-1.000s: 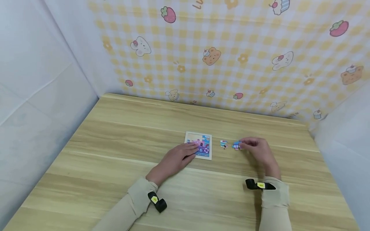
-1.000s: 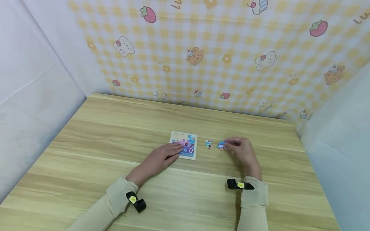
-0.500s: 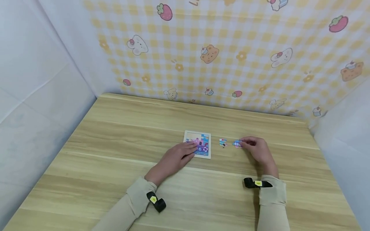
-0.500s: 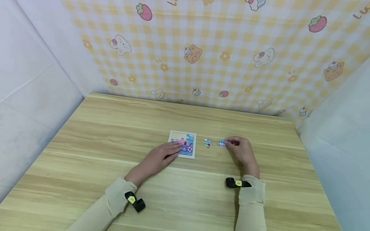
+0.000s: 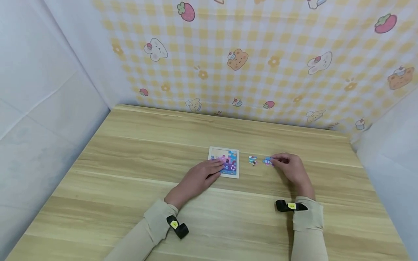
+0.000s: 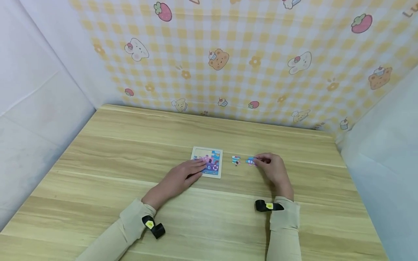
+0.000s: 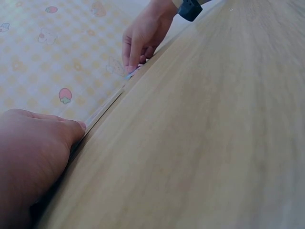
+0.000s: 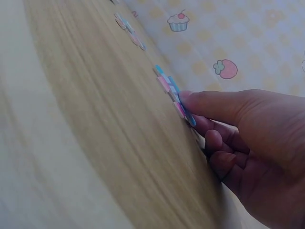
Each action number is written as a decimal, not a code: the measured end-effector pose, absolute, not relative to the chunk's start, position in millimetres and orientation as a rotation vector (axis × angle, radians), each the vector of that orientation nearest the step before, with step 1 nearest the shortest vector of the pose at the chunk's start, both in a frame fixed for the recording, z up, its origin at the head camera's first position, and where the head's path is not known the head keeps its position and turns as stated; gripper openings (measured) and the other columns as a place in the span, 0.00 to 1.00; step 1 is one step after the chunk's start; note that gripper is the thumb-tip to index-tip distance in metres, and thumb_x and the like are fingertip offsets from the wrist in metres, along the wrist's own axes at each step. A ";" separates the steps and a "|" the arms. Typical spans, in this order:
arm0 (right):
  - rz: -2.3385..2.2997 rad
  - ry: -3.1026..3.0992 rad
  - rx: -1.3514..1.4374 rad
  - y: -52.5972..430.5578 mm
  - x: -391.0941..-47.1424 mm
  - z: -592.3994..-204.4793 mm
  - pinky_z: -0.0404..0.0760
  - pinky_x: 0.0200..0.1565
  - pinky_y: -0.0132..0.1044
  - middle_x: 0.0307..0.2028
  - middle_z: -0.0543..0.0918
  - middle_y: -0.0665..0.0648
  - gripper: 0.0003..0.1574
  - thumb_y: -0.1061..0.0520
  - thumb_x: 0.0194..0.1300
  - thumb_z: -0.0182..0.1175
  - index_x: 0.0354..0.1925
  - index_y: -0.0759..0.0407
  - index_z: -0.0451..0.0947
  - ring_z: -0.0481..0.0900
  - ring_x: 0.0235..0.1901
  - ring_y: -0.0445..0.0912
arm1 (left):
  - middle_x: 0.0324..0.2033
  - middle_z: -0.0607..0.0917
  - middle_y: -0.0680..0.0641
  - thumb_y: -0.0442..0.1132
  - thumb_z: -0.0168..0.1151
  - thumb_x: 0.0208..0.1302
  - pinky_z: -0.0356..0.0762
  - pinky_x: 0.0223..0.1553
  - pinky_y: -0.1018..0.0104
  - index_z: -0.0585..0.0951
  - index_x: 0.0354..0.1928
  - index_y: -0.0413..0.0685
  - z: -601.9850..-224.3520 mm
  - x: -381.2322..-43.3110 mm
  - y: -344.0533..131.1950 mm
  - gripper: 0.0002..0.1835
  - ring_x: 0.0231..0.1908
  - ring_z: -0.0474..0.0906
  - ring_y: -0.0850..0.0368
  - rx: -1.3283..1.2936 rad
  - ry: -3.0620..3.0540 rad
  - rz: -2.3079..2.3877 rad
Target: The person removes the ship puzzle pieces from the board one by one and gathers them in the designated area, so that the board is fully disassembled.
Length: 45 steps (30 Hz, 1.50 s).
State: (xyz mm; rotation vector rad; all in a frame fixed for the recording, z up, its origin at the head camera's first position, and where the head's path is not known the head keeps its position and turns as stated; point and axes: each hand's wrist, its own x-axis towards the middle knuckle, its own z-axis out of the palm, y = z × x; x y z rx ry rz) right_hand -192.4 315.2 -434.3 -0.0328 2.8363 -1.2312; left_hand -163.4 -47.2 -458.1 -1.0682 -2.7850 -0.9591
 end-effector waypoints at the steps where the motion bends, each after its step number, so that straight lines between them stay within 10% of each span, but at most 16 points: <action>1: -1.236 2.837 -0.032 315.4 -192.3 -434.5 0.76 0.39 0.28 0.45 0.86 0.64 0.15 0.58 0.74 0.64 0.51 0.68 0.86 0.76 0.40 0.48 | 0.71 0.75 0.49 0.43 0.58 0.79 0.64 0.75 0.53 0.77 0.69 0.46 -458.4 -163.6 -46.9 0.21 0.73 0.67 0.51 -1.066 -2.788 -0.957; 29: -1.579 2.775 -0.005 320.6 -195.2 -435.2 0.76 0.39 0.21 0.54 0.79 0.67 0.25 0.54 0.82 0.52 0.65 0.70 0.75 0.77 0.41 0.37 | 0.71 0.74 0.49 0.43 0.57 0.79 0.63 0.75 0.53 0.77 0.69 0.47 -459.4 -164.9 -45.5 0.22 0.74 0.66 0.52 -1.049 -2.808 -0.959; 45: -1.196 2.732 -0.521 201.5 -210.6 -417.4 0.78 0.34 0.34 0.43 0.86 0.60 0.14 0.61 0.74 0.63 0.53 0.64 0.87 0.77 0.33 0.47 | 0.72 0.74 0.50 0.44 0.56 0.80 0.62 0.75 0.56 0.76 0.71 0.48 -456.4 -163.0 -47.0 0.22 0.74 0.66 0.54 -1.074 -2.831 -0.931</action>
